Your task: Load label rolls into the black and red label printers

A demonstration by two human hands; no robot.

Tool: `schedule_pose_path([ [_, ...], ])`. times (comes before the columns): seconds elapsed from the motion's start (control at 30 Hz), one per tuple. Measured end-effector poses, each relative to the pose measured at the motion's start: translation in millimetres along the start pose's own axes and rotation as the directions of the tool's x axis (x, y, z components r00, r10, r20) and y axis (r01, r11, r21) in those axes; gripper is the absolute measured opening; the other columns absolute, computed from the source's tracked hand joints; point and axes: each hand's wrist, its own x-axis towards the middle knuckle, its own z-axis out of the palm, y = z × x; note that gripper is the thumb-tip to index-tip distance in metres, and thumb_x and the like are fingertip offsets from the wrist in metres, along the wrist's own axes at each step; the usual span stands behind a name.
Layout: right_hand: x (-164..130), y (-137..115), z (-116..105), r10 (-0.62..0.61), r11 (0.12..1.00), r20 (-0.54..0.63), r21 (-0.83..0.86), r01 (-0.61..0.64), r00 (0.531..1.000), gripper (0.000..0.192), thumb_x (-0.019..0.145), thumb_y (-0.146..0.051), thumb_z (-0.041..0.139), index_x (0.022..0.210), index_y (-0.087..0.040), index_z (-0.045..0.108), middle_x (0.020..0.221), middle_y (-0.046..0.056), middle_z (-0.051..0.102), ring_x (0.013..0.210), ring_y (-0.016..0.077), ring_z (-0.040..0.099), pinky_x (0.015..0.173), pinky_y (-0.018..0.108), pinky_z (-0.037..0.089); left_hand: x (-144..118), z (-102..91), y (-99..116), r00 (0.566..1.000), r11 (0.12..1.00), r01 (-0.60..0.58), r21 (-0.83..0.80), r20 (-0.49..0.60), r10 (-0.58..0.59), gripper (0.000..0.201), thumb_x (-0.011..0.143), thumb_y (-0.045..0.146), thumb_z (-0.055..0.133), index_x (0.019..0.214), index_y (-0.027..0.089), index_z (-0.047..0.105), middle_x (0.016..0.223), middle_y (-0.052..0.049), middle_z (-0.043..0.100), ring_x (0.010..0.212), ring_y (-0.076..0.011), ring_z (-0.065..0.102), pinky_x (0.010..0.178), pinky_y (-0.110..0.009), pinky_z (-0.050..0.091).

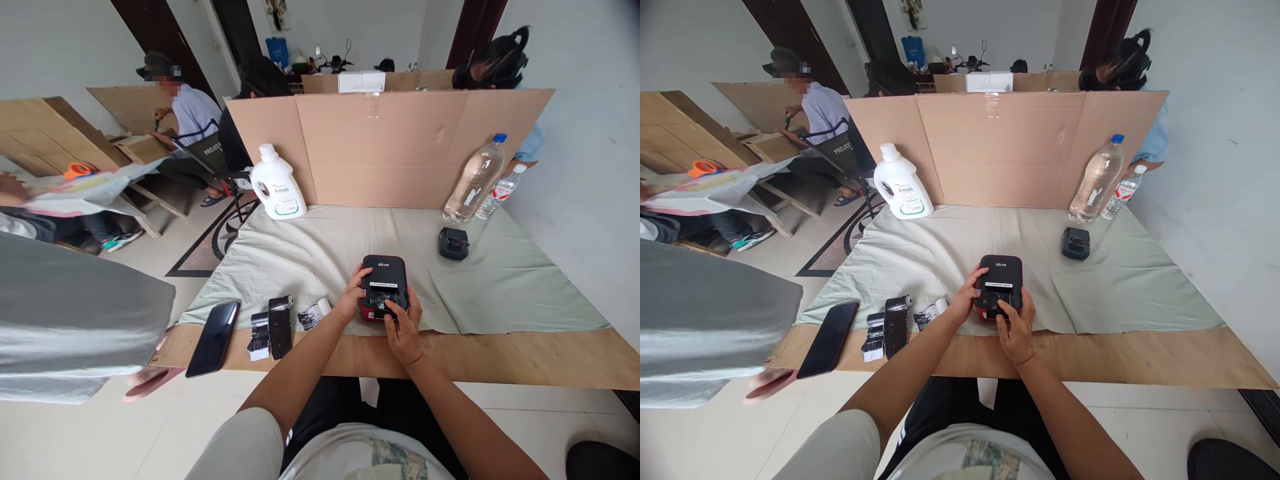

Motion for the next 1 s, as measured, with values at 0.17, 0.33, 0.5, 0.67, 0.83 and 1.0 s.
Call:
schedule_pose_path([
  [0.17, -4, 4, 4, 0.005, 1.0, -0.005, -0.004, -0.005, 1.0, 0.031, 0.087, -0.031, 0.048, 0.116, -0.026, 0.06, 0.155, 0.003, 0.01, 0.138, 0.033, 0.024, 0.107, 0.058, 0.03, 2, 1.8, 2, 0.997, 0.996, 0.071, -0.049, 0.023, -0.07, 0.082, 0.054, 0.012, 0.046, 0.134, 0.029, 0.047, 0.149, 0.007, 0.033, 0.139, -0.0252, 0.026, 0.114, -0.039, 0.023],
  [0.33, -4, 5, 2, -0.044, 0.999, -0.009, 0.012, 0.044, 0.999, 0.042, 0.087, -0.033, 0.051, 0.128, -0.028, 0.049, 0.156, 0.005, 0.008, 0.138, 0.0329, 0.023, 0.107, 0.058, 0.03, 6, -0.9, 12, 0.995, 0.992, 0.082, -0.091, 0.056, -0.077, 0.085, 0.06, 0.014, 0.052, 0.141, 0.032, 0.035, 0.148, 0.005, 0.036, 0.138, -0.0244, 0.027, 0.112, -0.04, 0.025],
  [0.5, -3, 7, 2, -0.057, 0.997, -0.011, 0.044, 0.057, 0.998, 0.05, 0.088, -0.036, 0.047, 0.137, -0.029, 0.038, 0.154, 0.008, 0.014, 0.138, 0.0327, 0.026, 0.105, 0.058, 0.032, 8, 0.4, 21, 0.991, 0.989, 0.049, 0.142, -0.131, -0.031, 0.058, 0.075, 0.024, 0.057, 0.131, 0.026, 0.046, 0.144, -0.004, 0.041, 0.135, -0.0252, 0.031, 0.111, -0.042, 0.023],
  [0.67, -3, 11, 5, -0.042, 0.995, -0.046, 0.09, 0.046, 0.998, 0.059, 0.09, -0.04, 0.042, 0.143, -0.023, 0.024, 0.148, 0.014, 0.025, 0.134, 0.032, 0.032, 0.103, 0.059, 0.034, 22, 14.5, 36, 0.98, 0.817, -0.117, 0.564, -0.068, 0.187, 0.025, 0.074, 0.029, 0.063, 0.098, 0.024, 0.066, 0.107, -0.007, 0.064, 0.117, -0.0286, 0.046, 0.109, -0.044, 0.024],
  [0.83, -5, 13, 7, -0.02, 0.992, -0.071, 0.119, 0.029, 0.997, 0.058, 0.091, -0.041, 0.037, 0.144, -0.021, 0.023, 0.146, 0.015, 0.029, 0.132, 0.0314, 0.034, 0.103, 0.058, 0.034, 63, 30.5, 28, 0.983, 0.667, -0.149, 0.73, 0.18, 0.023, 0.009, 0.064, 0.031, 0.072, 0.061, 0.025, 0.065, 0.079, -0.008, 0.069, 0.112, -0.0339, 0.051, 0.111, -0.047, 0.013],
  [1.0, -5, 15, 8, -0.011, 0.988, -0.081, 0.153, 0.024, 0.997, 0.055, 0.091, -0.038, 0.039, 0.142, -0.021, 0.026, 0.146, 0.014, 0.031, 0.132, 0.0299, 0.034, 0.104, 0.056, 0.033, 96, 43.8, 7, 0.987, 0.636, -0.019, 0.772, 0.115, -0.11, 0.022, 0.059, 0.022, 0.074, 0.046, 0.02, 0.057, 0.073, -0.016, 0.066, 0.121, -0.0408, 0.046, 0.109, -0.053, 0.006],
])
